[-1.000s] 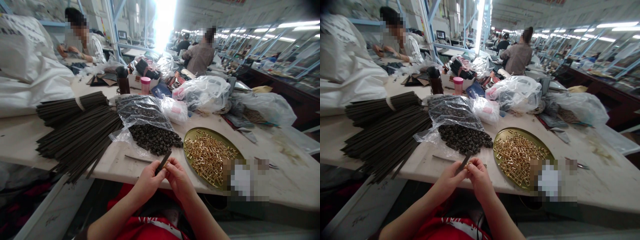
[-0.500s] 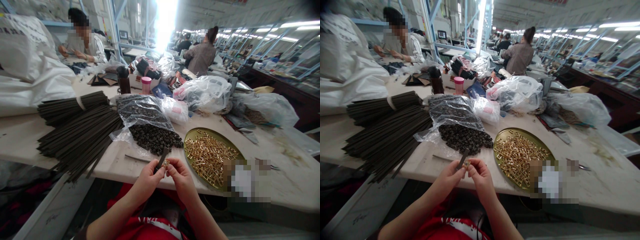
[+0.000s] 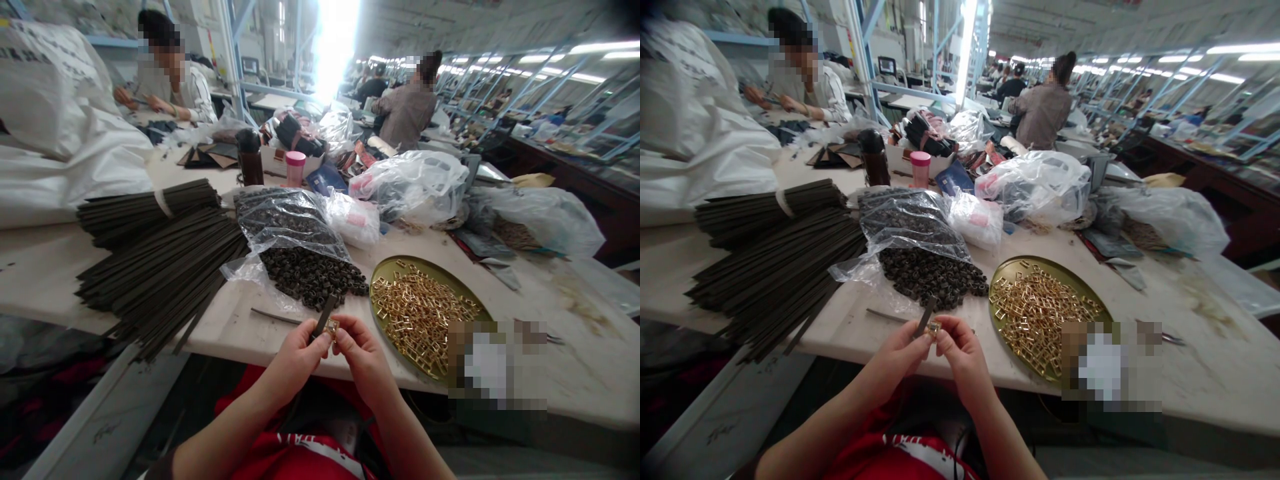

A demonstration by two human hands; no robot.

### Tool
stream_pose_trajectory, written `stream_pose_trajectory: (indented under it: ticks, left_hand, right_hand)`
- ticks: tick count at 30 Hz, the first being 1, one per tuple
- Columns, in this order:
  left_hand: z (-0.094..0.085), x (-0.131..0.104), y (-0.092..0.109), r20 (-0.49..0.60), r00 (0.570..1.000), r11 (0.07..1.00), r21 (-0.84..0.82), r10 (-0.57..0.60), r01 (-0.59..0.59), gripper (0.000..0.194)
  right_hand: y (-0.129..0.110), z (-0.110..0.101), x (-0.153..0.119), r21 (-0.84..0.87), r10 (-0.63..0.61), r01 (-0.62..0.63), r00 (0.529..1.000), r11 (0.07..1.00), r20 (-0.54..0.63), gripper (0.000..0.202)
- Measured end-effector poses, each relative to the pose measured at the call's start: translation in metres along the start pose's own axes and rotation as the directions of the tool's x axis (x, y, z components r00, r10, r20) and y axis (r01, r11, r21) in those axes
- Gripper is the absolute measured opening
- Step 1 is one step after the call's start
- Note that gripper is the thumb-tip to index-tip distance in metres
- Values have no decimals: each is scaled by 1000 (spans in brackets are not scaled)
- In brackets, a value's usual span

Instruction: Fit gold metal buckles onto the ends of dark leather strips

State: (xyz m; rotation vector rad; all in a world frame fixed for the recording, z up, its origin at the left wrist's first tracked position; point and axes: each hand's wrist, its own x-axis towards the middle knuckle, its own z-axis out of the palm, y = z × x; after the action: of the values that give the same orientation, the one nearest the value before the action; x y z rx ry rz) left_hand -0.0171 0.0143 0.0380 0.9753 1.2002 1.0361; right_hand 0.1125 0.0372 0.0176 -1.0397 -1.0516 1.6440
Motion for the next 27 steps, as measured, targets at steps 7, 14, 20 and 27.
stream_pose_trajectory:
  ticks: [7,14,20,27]
  left_hand:
    - [2,-3,2,57,993,975,-192,-104,113,19]
    - [2,-5,2,86,991,964,-237,-105,123,24]
    - [2,-4,-1,67,990,961,-241,-122,135,27]
    - [2,-4,1,67,992,973,-199,-104,116,29]
  right_hand:
    - [1,0,-2,-34,-23,24,999,999,30,19]
    - [1,-2,-2,-106,-73,73,997,992,3,17]
    - [7,-4,-4,-217,-148,151,988,964,30,22]
    - [9,-2,-6,-300,-208,207,978,931,30,27]
